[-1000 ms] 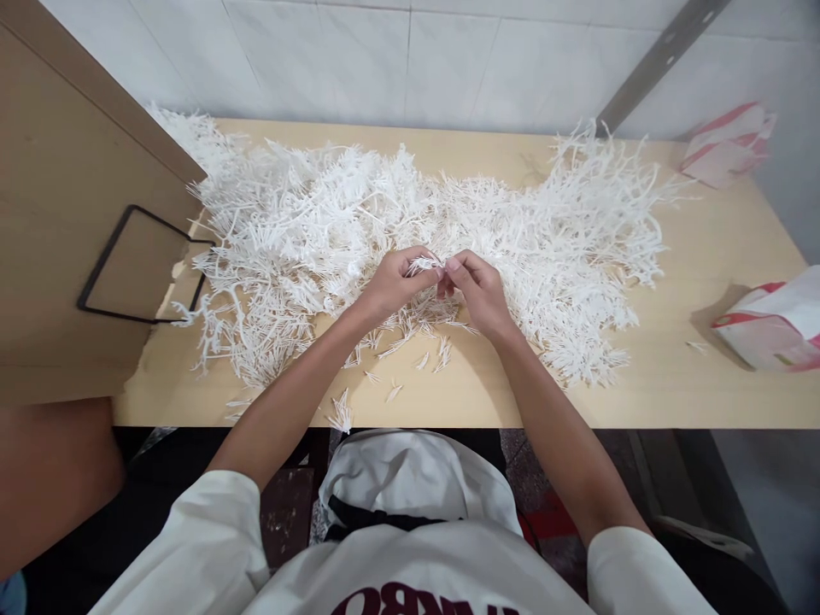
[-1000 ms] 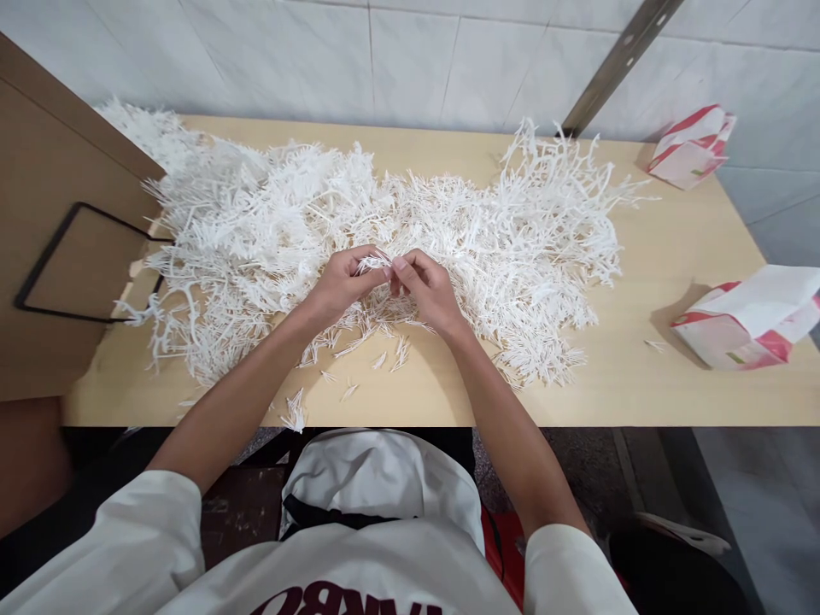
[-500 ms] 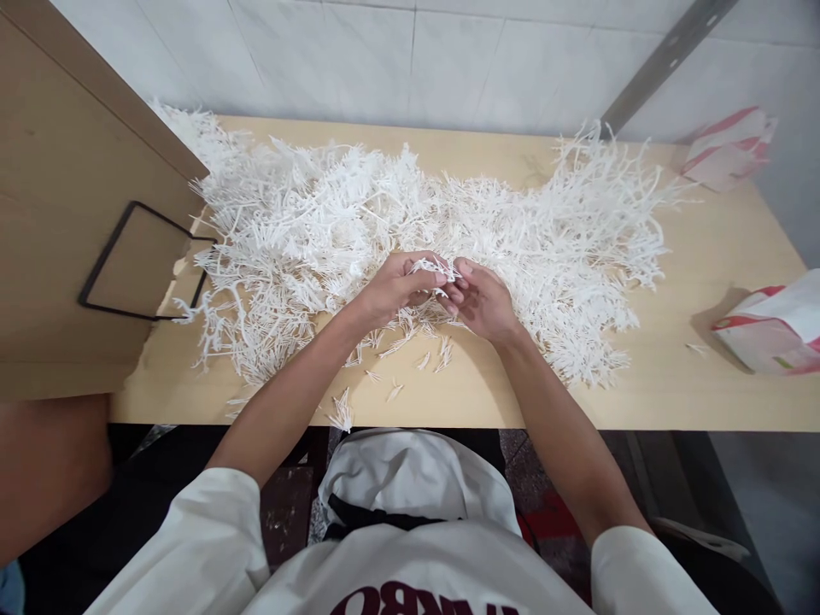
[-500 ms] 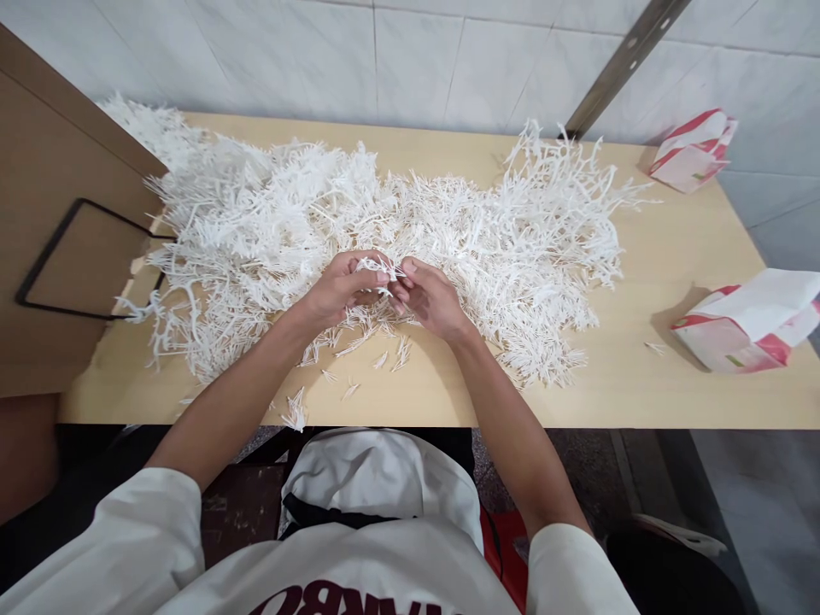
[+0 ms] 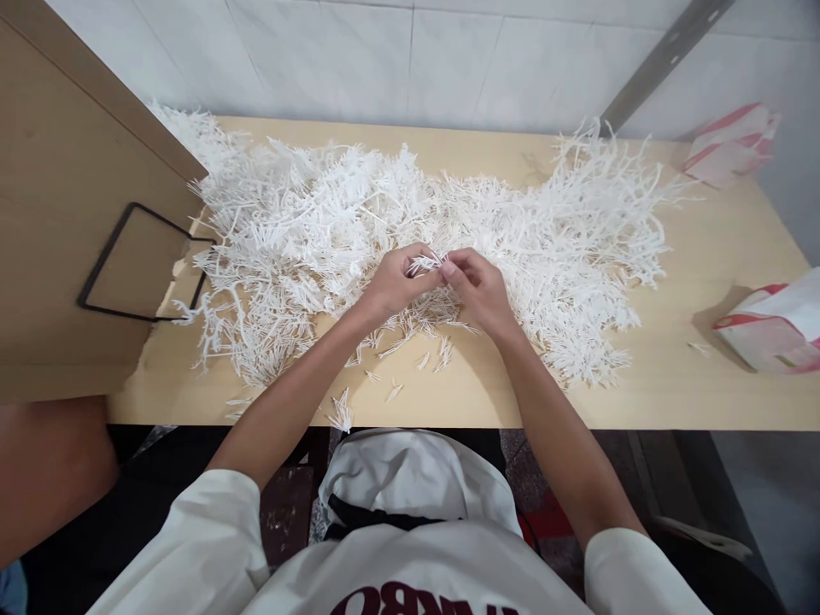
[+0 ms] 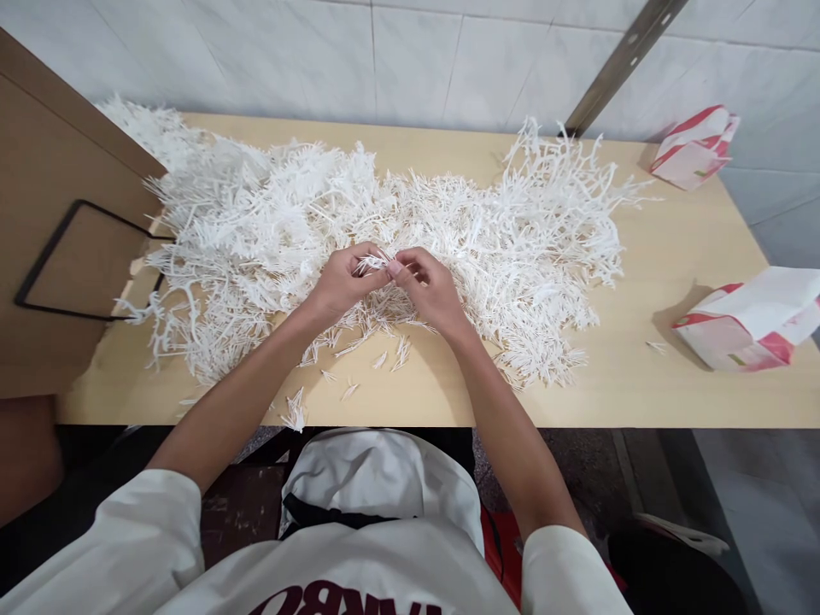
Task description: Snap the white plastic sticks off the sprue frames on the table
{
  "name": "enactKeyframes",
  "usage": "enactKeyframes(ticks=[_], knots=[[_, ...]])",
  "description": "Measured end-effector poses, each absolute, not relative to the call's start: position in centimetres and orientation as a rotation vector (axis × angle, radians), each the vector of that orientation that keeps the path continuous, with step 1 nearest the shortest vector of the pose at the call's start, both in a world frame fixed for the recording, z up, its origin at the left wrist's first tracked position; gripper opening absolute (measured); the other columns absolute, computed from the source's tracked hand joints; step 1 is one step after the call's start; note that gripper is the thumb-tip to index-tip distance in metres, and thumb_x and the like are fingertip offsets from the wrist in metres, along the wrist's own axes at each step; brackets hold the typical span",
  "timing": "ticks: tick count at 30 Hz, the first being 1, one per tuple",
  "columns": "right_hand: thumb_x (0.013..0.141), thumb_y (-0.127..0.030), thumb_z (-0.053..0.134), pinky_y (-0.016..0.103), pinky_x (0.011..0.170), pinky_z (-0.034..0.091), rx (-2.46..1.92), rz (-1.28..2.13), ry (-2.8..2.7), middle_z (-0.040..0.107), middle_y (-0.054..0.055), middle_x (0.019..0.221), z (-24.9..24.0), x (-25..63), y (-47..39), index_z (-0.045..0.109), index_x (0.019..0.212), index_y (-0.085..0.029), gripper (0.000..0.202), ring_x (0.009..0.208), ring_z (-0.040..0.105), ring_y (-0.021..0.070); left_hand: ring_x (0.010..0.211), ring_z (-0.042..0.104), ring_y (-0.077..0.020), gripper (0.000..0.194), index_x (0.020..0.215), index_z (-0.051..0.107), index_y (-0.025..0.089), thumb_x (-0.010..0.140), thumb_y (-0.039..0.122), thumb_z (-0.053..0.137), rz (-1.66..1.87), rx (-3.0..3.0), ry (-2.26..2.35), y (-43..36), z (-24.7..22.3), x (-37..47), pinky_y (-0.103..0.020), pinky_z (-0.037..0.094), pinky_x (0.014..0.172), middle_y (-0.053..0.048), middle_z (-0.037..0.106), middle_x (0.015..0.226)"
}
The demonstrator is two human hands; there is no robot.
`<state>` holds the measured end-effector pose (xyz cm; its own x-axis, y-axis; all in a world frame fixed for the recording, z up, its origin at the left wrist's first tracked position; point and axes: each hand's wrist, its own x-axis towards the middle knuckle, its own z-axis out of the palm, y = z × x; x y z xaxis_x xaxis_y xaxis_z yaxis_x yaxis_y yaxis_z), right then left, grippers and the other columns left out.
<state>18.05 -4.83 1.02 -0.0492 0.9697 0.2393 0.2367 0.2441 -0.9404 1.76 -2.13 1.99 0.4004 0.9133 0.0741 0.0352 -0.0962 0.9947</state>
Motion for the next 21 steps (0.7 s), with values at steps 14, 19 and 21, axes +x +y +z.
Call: enactKeyframes(ticks=[14,19,21], knots=[[0.099,-0.037,0.03,0.029,0.06,0.029,-1.465,-0.086,-1.812,0.051,0.001,0.072,-0.9,17.1,-5.3,0.047,0.075,-0.023,0.032,0.062,0.042,0.0134,0.052,0.035,-0.0078,0.012,0.074,0.053,0.018,0.078,0.028,0.058,0.998,1.717,1.125,-3.2,2.5,2.3,-0.023,0.027,0.051,0.004,0.044,0.058],[0.098,-0.035,0.029,0.029,0.059,0.028,-1.497,-0.169,-1.754,0.048,0.0,0.068,-1.1,16.7,-5.4,0.044,0.072,-0.023,0.033,0.059,0.04,0.013,0.053,0.035,-0.008,0.014,0.07,0.049,0.019,0.077,0.026,0.059,1.052,1.733,1.172,-3.5,2.6,2.7,-0.023,0.028,0.052,0.005,0.045,0.057],[0.097,-0.034,0.031,0.03,0.06,0.028,-1.502,-0.154,-1.726,0.046,0.0,0.067,-1.3,16.7,-5.3,0.042,0.071,-0.023,0.031,0.059,0.039,0.0132,0.054,0.038,-0.008,0.013,0.071,0.05,0.018,0.076,0.026,0.059,1.054,1.729,1.163,-3.7,2.6,2.8,-0.023,0.03,0.053,0.005,0.049,0.06]])
